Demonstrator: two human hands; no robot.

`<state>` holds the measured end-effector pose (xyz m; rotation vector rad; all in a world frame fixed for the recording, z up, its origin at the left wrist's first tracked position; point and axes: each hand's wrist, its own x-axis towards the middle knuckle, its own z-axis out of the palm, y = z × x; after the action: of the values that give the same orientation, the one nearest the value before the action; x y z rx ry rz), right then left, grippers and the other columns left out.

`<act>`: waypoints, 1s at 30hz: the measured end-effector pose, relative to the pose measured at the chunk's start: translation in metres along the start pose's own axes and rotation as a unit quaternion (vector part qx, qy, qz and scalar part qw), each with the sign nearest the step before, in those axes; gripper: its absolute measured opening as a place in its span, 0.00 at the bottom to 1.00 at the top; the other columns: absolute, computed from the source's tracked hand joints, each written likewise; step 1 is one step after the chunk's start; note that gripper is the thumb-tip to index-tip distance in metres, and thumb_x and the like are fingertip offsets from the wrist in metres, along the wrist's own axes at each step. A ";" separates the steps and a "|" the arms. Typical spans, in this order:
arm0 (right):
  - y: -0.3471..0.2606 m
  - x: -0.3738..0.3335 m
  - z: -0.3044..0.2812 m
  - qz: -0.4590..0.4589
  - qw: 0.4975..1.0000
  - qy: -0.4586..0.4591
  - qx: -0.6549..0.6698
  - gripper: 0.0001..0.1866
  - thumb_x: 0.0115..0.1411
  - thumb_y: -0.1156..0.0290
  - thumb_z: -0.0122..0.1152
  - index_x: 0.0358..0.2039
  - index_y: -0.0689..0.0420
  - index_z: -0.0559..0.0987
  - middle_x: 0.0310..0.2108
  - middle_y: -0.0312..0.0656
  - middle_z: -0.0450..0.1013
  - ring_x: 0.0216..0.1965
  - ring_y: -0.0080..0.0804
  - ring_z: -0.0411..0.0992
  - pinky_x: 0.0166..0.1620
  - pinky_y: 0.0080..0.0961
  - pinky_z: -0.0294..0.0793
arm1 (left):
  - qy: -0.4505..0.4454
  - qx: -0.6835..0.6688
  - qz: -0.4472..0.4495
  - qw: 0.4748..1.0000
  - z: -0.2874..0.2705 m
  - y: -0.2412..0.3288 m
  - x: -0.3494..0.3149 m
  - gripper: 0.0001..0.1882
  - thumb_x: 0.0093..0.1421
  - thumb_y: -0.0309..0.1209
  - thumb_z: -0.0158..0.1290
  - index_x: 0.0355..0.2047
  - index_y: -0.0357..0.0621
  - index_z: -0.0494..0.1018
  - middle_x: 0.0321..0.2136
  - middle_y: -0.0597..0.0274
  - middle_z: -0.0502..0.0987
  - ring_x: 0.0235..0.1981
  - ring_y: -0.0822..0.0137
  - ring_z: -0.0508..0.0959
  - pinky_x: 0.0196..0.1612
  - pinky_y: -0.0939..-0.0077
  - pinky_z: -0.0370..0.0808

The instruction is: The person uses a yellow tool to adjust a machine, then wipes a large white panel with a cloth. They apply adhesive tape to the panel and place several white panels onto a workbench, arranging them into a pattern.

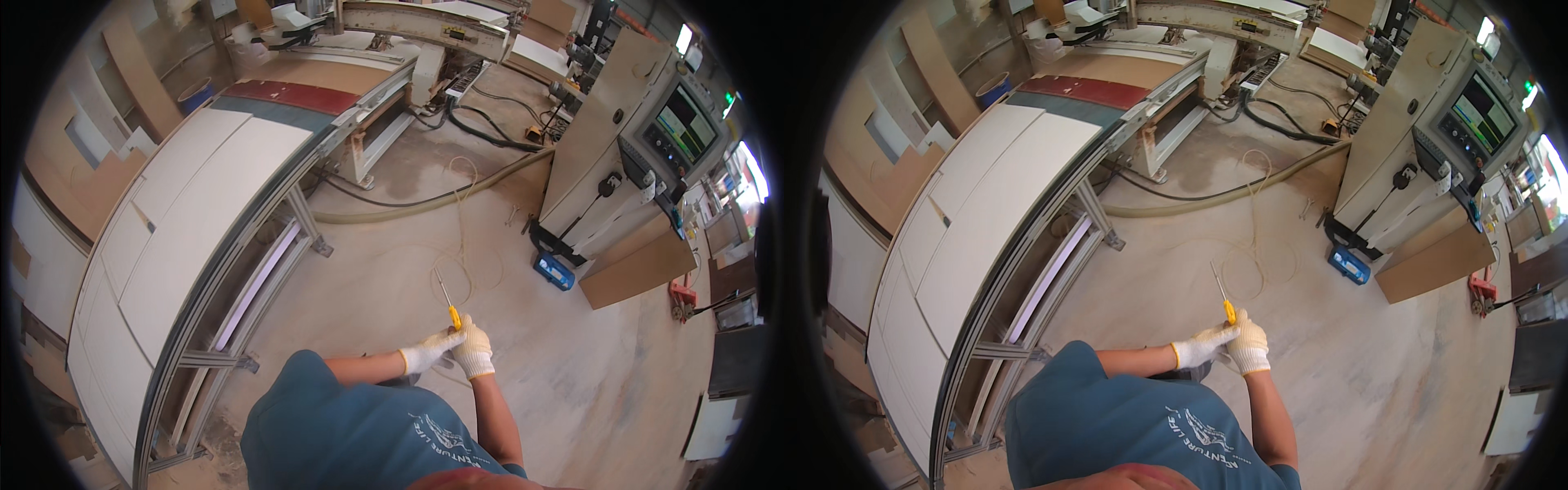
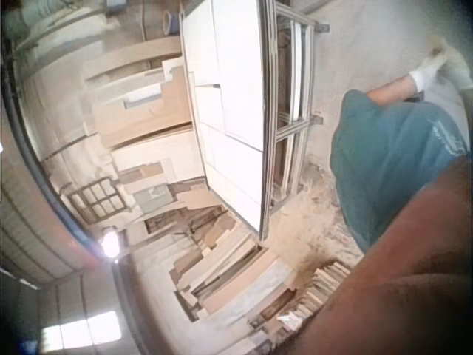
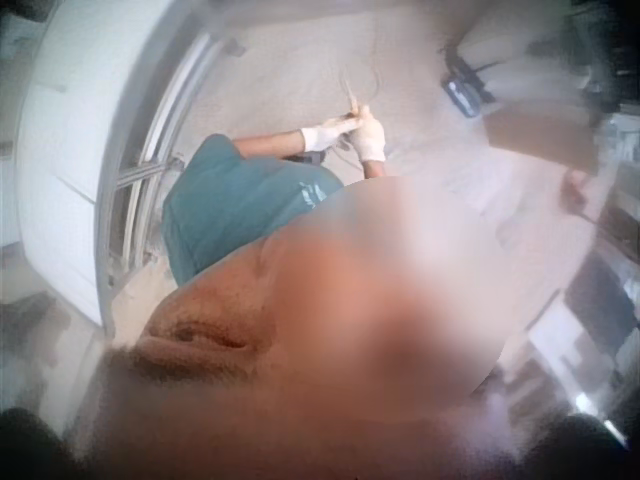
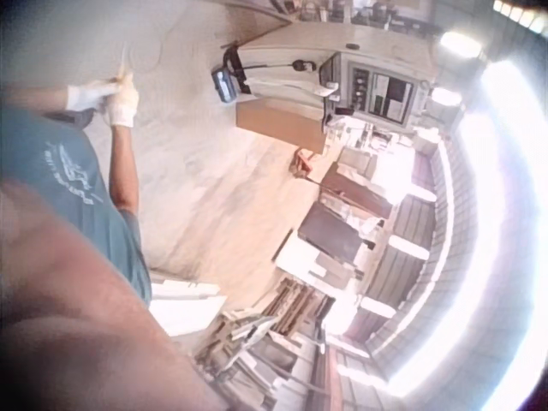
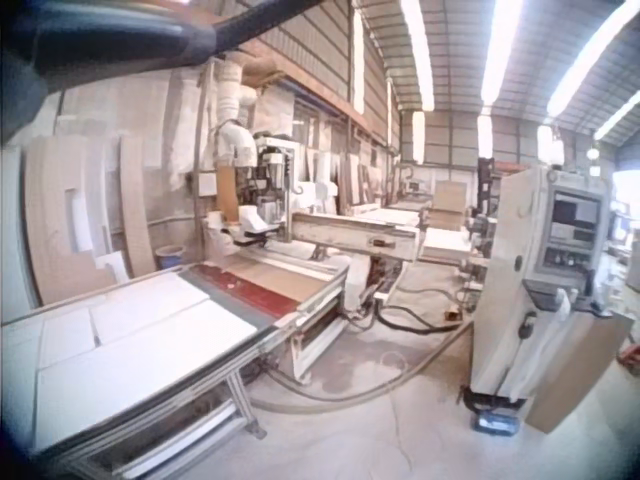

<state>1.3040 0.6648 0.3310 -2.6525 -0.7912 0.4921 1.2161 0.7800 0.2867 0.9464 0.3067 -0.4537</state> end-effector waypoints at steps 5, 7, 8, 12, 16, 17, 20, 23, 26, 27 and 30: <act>0.083 0.052 -0.078 0.034 0.999 -0.008 0.010 0.18 0.63 0.56 0.61 0.44 0.55 0.72 0.35 0.58 0.81 0.38 0.62 0.80 0.40 0.55 0.78 | 0.003 -0.007 -0.053 0.999 0.064 0.055 0.107 0.44 0.68 0.63 0.51 0.75 0.55 0.53 0.68 0.59 0.66 0.64 0.54 0.70 0.62 0.48 0.70; 0.113 0.066 -0.108 0.044 0.999 0.010 0.030 0.18 0.63 0.56 0.62 0.44 0.56 0.72 0.36 0.58 0.81 0.39 0.62 0.80 0.40 0.55 0.79 | 0.017 0.041 -0.066 0.997 0.086 0.076 0.146 0.44 0.68 0.63 0.51 0.75 0.55 0.54 0.68 0.58 0.66 0.64 0.53 0.70 0.61 0.49 0.71; 0.126 0.077 -0.120 0.046 0.998 0.017 0.044 0.19 0.62 0.55 0.62 0.45 0.56 0.72 0.36 0.58 0.81 0.39 0.62 0.80 0.40 0.54 0.79 | 0.013 0.033 -0.072 0.997 0.095 0.085 0.165 0.43 0.69 0.62 0.51 0.74 0.54 0.55 0.68 0.58 0.66 0.65 0.54 0.70 0.62 0.48 0.71; 0.188 0.114 -0.165 0.073 0.996 0.014 0.054 0.23 0.61 0.52 0.63 0.48 0.55 0.73 0.36 0.57 0.81 0.38 0.61 0.80 0.41 0.53 0.79 | 0.021 -0.045 -0.014 0.999 0.134 0.098 0.243 0.37 0.70 0.58 0.51 0.70 0.52 0.60 0.64 0.57 0.70 0.64 0.56 0.72 0.63 0.51 0.72; 0.269 0.159 -0.211 -0.050 0.994 0.096 0.021 0.27 0.61 0.46 0.61 0.51 0.53 0.73 0.35 0.56 0.81 0.37 0.60 0.81 0.40 0.52 0.79 | -0.006 -0.189 0.026 0.982 0.170 0.108 0.337 0.25 0.73 0.45 0.51 0.65 0.48 0.65 0.61 0.57 0.74 0.63 0.59 0.73 0.66 0.57 0.71; 0.292 0.173 -0.229 -0.091 0.991 0.093 0.028 0.29 0.61 0.45 0.60 0.52 0.53 0.72 0.34 0.56 0.81 0.36 0.60 0.81 0.40 0.52 0.79 | -0.009 -0.210 0.066 0.975 0.178 0.115 0.360 0.24 0.74 0.43 0.50 0.64 0.47 0.66 0.61 0.58 0.74 0.63 0.59 0.74 0.65 0.56 0.71; 0.349 0.213 -0.289 -0.187 0.982 0.011 0.026 0.32 0.61 0.42 0.60 0.55 0.53 0.72 0.33 0.56 0.81 0.34 0.60 0.80 0.39 0.51 0.79 | 0.029 -0.198 0.140 0.970 0.201 0.152 0.422 0.20 0.75 0.40 0.49 0.63 0.49 0.68 0.59 0.62 0.75 0.61 0.63 0.74 0.63 0.60 0.73; 0.386 0.263 -0.352 -0.264 0.964 0.019 0.009 0.34 0.60 0.43 0.61 0.58 0.53 0.71 0.32 0.56 0.81 0.34 0.59 0.80 0.38 0.51 0.79 | 0.163 -0.016 0.289 0.943 0.227 0.212 0.457 0.14 0.74 0.34 0.51 0.57 0.49 0.71 0.33 0.70 0.74 0.29 0.79 0.75 0.31 0.77 0.77; 0.426 0.310 -0.401 -0.261 0.957 0.127 0.017 0.31 0.61 0.48 0.61 0.59 0.53 0.71 0.33 0.55 0.81 0.35 0.57 0.80 0.39 0.51 0.79 | 0.248 0.045 0.332 0.909 0.241 0.284 0.469 0.13 0.72 0.30 0.53 0.55 0.50 0.72 0.22 0.74 0.66 0.17 0.83 0.63 0.16 0.85 0.62; 0.446 0.326 -0.418 -0.237 0.954 0.182 0.033 0.28 0.63 0.51 0.61 0.58 0.53 0.72 0.34 0.54 0.81 0.36 0.57 0.80 0.40 0.51 0.79 | 0.282 0.100 0.374 0.878 0.241 0.309 0.472 0.13 0.71 0.30 0.54 0.55 0.50 0.72 0.21 0.74 0.66 0.15 0.83 0.63 0.14 0.85 0.60; 0.523 0.354 -0.464 -0.171 0.920 0.339 0.098 0.21 0.63 0.58 0.62 0.53 0.53 0.77 0.38 0.52 0.81 0.38 0.56 0.80 0.40 0.50 0.78 | 0.399 0.142 0.370 0.827 0.229 0.377 0.489 0.13 0.70 0.32 0.56 0.54 0.49 0.73 0.22 0.73 0.68 0.15 0.82 0.65 0.14 0.85 0.61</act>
<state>2.0146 0.3561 0.4502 -2.1887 -0.8789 -0.4039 1.8392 0.6625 0.4626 1.4300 0.5963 0.6699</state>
